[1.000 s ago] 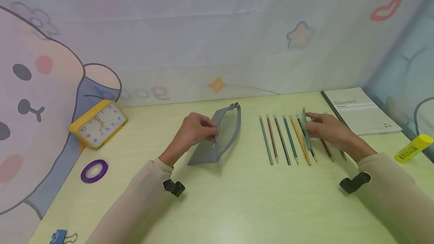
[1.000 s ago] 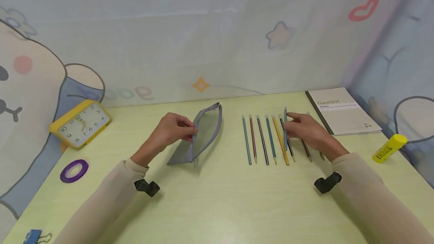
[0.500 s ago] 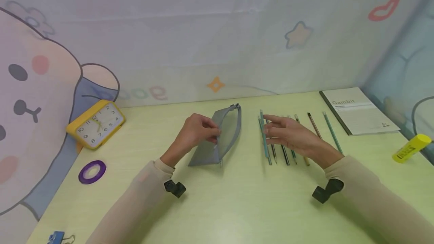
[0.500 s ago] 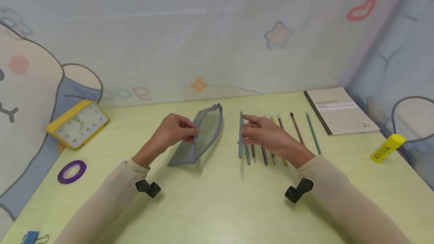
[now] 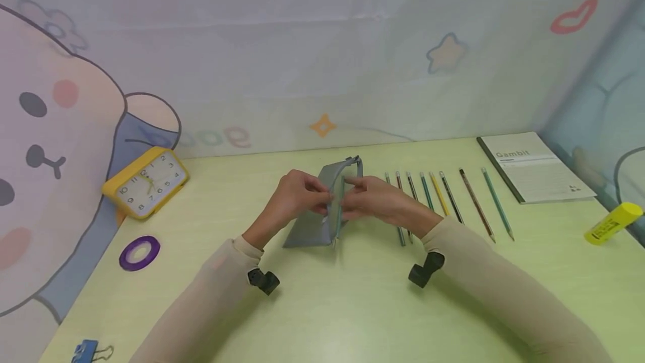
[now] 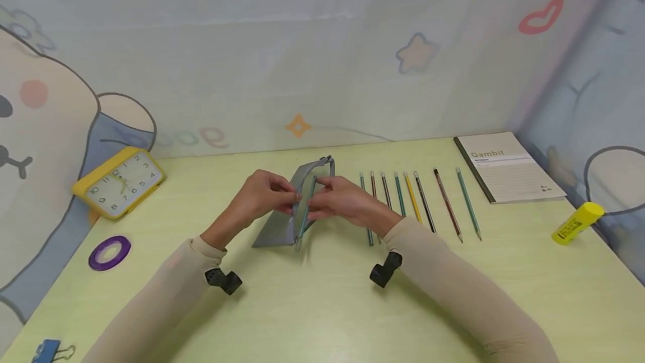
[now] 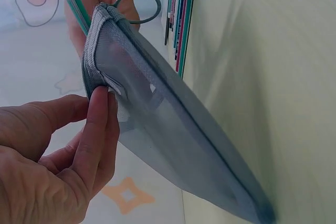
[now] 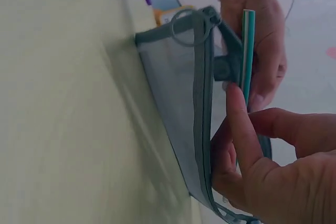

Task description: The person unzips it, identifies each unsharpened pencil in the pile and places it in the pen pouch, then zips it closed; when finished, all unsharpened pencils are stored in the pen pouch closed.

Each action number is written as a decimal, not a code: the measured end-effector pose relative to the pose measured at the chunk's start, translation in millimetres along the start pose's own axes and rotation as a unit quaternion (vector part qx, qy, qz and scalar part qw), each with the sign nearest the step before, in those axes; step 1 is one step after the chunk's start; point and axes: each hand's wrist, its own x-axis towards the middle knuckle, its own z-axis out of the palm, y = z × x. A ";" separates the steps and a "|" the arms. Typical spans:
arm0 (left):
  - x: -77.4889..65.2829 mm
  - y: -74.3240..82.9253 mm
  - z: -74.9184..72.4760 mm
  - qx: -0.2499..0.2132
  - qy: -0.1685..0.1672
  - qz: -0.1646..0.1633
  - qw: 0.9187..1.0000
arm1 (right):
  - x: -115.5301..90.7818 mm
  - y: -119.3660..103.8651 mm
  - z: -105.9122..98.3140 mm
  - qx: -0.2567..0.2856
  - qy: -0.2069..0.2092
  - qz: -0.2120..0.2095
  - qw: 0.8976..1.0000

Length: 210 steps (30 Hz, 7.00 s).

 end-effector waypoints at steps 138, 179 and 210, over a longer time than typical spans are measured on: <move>-0.9 1.0 -0.5 0.016 0.009 -0.009 1.000 | 33.5 0.7 11.7 0.016 0.048 0.011 0.999; -4.3 -0.3 -4.2 0.000 0.005 -0.013 1.000 | -80.9 29.5 -96.5 -0.265 0.141 0.027 0.954; -6.4 0.3 -5.8 0.014 0.008 -0.008 1.000 | -49.8 12.8 -63.5 -0.503 0.111 0.063 0.855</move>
